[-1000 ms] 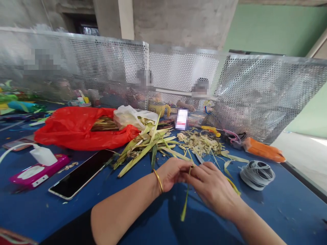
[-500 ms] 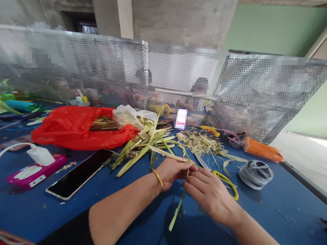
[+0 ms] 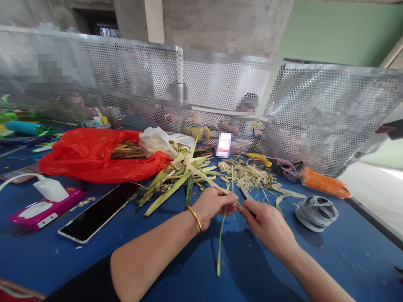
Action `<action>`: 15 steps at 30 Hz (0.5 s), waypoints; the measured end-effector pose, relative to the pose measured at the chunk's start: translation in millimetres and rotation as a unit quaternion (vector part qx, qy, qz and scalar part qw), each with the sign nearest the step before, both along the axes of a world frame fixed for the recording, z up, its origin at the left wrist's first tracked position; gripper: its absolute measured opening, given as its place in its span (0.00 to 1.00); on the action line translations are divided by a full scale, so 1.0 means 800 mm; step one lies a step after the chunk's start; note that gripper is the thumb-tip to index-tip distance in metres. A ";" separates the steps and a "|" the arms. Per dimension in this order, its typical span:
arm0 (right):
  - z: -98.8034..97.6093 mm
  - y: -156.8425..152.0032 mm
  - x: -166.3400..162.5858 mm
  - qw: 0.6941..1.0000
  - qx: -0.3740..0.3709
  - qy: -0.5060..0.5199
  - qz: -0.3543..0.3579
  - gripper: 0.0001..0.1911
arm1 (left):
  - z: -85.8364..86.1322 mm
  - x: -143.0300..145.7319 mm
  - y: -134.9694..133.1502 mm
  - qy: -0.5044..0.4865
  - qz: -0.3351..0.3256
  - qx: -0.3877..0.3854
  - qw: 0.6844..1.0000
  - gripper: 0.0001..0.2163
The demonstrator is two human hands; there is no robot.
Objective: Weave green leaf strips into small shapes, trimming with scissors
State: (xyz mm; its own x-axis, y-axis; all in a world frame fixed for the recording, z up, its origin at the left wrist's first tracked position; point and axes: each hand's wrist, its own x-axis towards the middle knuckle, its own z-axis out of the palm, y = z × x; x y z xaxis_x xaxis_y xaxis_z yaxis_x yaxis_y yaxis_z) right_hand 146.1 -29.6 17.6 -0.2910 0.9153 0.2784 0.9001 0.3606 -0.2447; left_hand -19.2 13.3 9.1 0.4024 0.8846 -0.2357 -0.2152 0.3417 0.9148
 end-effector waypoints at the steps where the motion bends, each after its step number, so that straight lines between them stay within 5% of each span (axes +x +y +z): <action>1: 0.001 -0.001 0.000 0.999 -0.028 0.016 0.001 0.17 | 0.000 0.001 -0.001 0.015 0.002 0.007 1.000 0.11; 9: 0.019 0.000 0.015 0.938 -0.262 0.220 0.049 0.17 | 0.004 -0.003 0.002 0.044 -0.034 -0.008 0.998 0.11; 12: 0.024 0.007 0.025 0.945 -0.199 0.257 0.048 0.20 | 0.004 -0.008 0.004 0.033 -0.066 -0.020 0.997 0.12; 15: 0.022 0.018 0.035 0.959 -0.089 0.268 -0.038 0.22 | 0.003 -0.008 0.002 0.004 -0.101 -0.046 0.994 0.14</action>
State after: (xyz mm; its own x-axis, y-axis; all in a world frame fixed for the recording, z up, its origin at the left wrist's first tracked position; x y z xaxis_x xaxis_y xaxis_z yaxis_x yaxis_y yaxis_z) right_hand 173.8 -15.6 34.9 -0.0797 0.9750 0.2072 0.6498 0.2084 -0.7310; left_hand -25.3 14.9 11.2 0.5673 0.7610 -0.3147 -0.1277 0.4588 0.8793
